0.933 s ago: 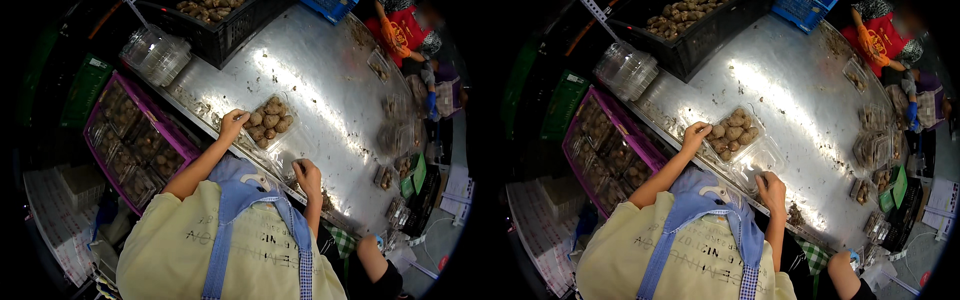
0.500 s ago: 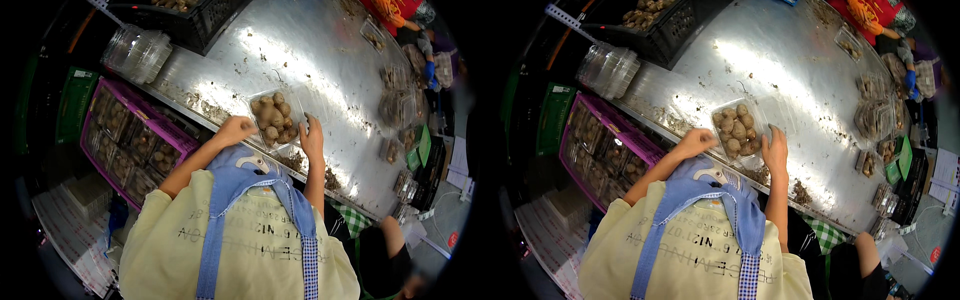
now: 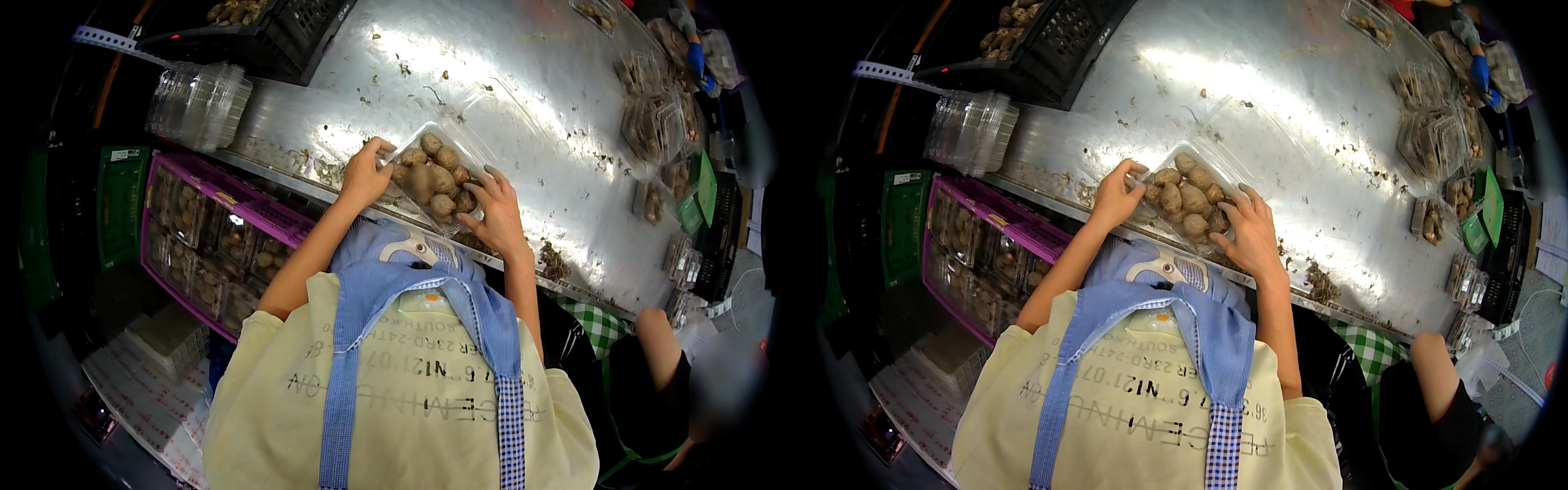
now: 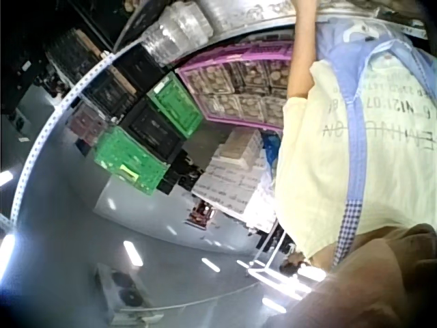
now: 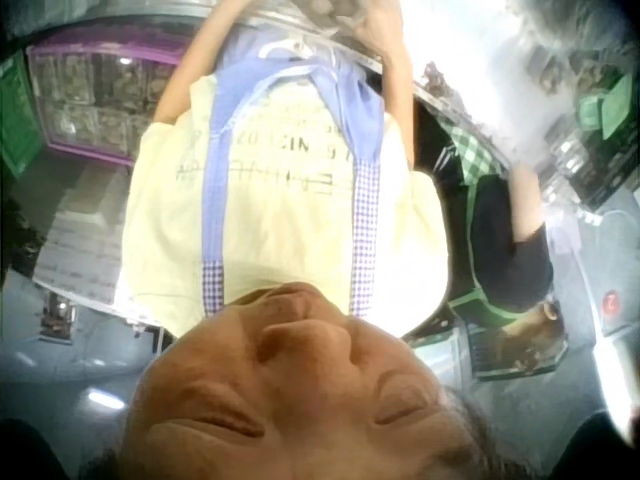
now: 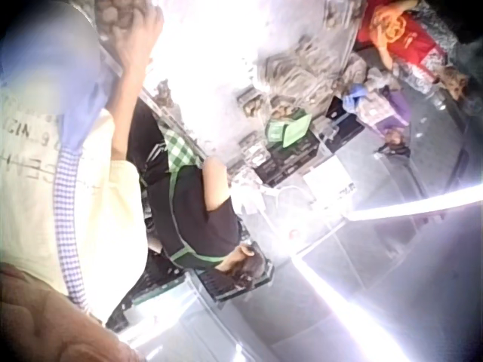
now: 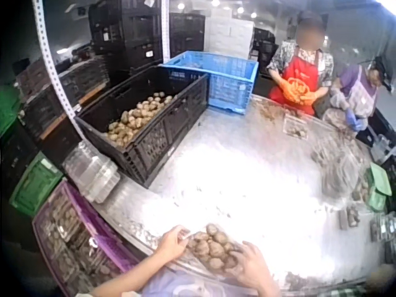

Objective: The person picks up small brown mushrooms from a large black crate and places them into clear plastic containers on a metal table. They arrange the mushrooms inside the containers by hand, then close the lids and move the filled containers to a purple crate nearby.

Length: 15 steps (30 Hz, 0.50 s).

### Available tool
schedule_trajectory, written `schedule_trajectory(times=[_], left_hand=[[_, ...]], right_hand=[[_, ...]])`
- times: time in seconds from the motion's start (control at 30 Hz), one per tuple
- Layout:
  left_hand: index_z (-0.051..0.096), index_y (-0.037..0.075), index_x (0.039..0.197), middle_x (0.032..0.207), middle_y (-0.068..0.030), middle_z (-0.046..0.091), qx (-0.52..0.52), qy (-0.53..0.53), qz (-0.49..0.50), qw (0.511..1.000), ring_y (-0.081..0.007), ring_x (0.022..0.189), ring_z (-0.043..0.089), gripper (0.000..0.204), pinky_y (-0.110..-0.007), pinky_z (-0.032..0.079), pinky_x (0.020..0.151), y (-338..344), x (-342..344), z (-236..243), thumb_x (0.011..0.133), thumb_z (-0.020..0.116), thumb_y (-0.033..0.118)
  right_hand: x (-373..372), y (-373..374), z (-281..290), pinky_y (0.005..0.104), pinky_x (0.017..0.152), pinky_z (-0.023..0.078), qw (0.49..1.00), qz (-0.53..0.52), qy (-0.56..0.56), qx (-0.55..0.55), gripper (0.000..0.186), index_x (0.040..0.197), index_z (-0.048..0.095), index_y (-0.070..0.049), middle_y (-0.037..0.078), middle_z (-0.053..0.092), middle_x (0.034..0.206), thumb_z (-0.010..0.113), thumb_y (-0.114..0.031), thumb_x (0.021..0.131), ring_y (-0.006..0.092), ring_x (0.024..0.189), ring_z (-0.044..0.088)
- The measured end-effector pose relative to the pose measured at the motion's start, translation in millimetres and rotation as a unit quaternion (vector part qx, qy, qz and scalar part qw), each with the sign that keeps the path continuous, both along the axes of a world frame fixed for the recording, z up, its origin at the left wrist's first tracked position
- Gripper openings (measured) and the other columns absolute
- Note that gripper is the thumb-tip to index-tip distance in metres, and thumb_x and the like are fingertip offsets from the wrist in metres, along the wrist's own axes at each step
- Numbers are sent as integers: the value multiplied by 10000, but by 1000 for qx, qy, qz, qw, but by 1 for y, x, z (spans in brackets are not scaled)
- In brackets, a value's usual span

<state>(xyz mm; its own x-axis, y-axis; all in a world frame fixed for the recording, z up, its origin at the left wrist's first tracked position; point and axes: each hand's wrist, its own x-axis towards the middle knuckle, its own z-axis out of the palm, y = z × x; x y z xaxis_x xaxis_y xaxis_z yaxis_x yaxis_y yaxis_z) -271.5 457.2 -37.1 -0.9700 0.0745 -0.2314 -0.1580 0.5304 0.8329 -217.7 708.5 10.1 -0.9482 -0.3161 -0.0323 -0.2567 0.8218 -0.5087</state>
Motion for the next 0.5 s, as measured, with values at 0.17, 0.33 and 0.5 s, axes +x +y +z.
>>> schedule_trajectory(times=[0.17,0.33,0.5], left_hand=[[534,40,1065,860,-98,592,55,23,-3,998,-210,738,583,347,-327,470,655,-6,27,4,746,661,90],[497,46,1156,986,-99,589,29,99,-54,993,-193,855,583,426,-306,470,720,18,28,52,783,673,150],[469,15,1208,1158,-128,540,310,-152,-118,931,-169,1044,547,404,-281,473,815,53,22,63,849,619,125]], right_hand=[[-5,6,-2,418,994,342,999,11,-2,-30,479,1024,594,-10,138,520,1207,783,-121,598,335,1220,401],[-9,-5,17,374,863,442,985,-79,-5,-151,491,1041,560,-37,137,557,1102,783,-58,605,311,1019,534],[-12,-24,19,338,759,472,965,-66,-35,-250,444,1049,555,-21,151,548,1041,752,-62,653,285,917,550]])
